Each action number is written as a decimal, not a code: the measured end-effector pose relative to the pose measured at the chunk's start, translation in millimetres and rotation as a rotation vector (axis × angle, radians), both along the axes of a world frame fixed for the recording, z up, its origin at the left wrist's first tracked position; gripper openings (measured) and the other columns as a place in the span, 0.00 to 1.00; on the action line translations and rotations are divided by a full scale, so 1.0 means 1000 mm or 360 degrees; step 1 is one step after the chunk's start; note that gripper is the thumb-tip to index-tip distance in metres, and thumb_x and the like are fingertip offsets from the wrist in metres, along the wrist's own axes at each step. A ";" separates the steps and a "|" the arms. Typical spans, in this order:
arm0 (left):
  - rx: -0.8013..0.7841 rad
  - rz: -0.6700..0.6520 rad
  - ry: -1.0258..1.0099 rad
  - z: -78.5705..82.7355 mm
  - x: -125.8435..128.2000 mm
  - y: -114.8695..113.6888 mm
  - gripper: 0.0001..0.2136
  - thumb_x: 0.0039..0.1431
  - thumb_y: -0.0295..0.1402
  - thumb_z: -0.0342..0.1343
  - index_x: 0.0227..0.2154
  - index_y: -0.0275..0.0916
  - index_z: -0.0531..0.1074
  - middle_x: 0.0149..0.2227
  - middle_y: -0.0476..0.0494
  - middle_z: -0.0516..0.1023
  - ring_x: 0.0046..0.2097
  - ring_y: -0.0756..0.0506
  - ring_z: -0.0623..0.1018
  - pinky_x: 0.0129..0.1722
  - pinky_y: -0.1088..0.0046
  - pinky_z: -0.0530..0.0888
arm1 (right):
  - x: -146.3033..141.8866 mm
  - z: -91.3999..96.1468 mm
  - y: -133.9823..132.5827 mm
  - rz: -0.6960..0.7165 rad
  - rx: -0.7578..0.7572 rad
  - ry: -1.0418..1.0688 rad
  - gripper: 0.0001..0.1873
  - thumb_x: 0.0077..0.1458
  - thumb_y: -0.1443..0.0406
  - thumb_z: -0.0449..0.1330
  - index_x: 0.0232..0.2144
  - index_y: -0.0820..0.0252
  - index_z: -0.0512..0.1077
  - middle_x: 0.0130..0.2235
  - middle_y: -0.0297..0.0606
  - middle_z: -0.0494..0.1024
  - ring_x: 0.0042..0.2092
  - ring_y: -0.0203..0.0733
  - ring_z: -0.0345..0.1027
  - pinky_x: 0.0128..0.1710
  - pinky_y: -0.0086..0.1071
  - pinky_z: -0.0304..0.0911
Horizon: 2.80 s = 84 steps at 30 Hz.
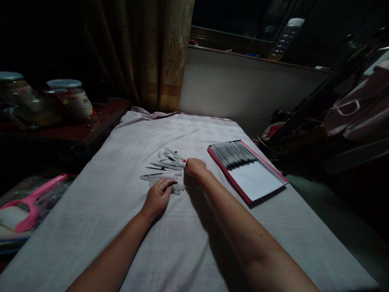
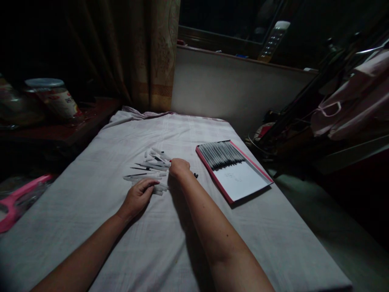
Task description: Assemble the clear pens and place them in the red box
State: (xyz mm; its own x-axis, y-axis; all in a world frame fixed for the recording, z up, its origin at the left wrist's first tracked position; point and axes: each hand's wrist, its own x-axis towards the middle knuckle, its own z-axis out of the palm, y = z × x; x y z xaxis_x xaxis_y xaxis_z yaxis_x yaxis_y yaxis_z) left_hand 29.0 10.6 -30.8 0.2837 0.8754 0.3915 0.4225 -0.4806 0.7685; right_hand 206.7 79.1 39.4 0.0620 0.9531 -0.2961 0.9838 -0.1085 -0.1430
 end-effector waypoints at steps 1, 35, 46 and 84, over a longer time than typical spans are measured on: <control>-0.0001 0.0001 0.0003 0.000 0.000 0.000 0.13 0.59 0.30 0.48 0.38 0.40 0.78 0.40 0.44 0.81 0.44 0.45 0.80 0.48 0.67 0.76 | 0.000 0.000 -0.001 -0.0004 -0.0013 0.0001 0.17 0.60 0.65 0.56 0.48 0.66 0.77 0.50 0.58 0.79 0.52 0.53 0.74 0.45 0.36 0.68; -0.0146 0.0200 -0.0110 -0.004 0.006 0.007 0.12 0.54 0.30 0.49 0.33 0.40 0.79 0.35 0.46 0.83 0.37 0.46 0.81 0.41 0.71 0.76 | 0.005 -0.022 -0.072 -0.0099 0.0661 0.0109 0.11 0.65 0.65 0.51 0.45 0.62 0.71 0.42 0.51 0.81 0.41 0.49 0.76 0.38 0.34 0.61; -0.0204 0.0241 -0.0109 0.002 0.006 0.005 0.13 0.53 0.40 0.53 0.32 0.39 0.79 0.33 0.45 0.83 0.35 0.44 0.81 0.37 0.71 0.75 | 0.013 -0.060 -0.124 -0.0044 0.1126 0.0424 0.11 0.63 0.65 0.49 0.38 0.60 0.71 0.35 0.41 0.80 0.37 0.42 0.74 0.36 0.29 0.60; 0.0463 -0.0063 0.0755 0.002 0.018 -0.009 0.09 0.60 0.33 0.55 0.43 0.43 0.75 0.46 0.42 0.80 0.57 0.37 0.70 0.62 0.49 0.52 | 0.060 -0.054 -0.100 -0.1076 0.1440 0.2310 0.23 0.40 0.48 0.64 0.31 0.59 0.69 0.23 0.27 0.70 0.21 0.31 0.62 0.18 0.23 0.52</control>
State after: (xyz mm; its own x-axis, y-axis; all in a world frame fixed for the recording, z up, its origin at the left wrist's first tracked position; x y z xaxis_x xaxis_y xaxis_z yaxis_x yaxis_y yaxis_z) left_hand 46.9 1.3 -28.7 0.5181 0.7355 0.4366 0.6673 -0.6669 0.3316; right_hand 266.4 -21.4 -14.2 0.6510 0.7559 0.0691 -0.1270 0.1982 -0.9719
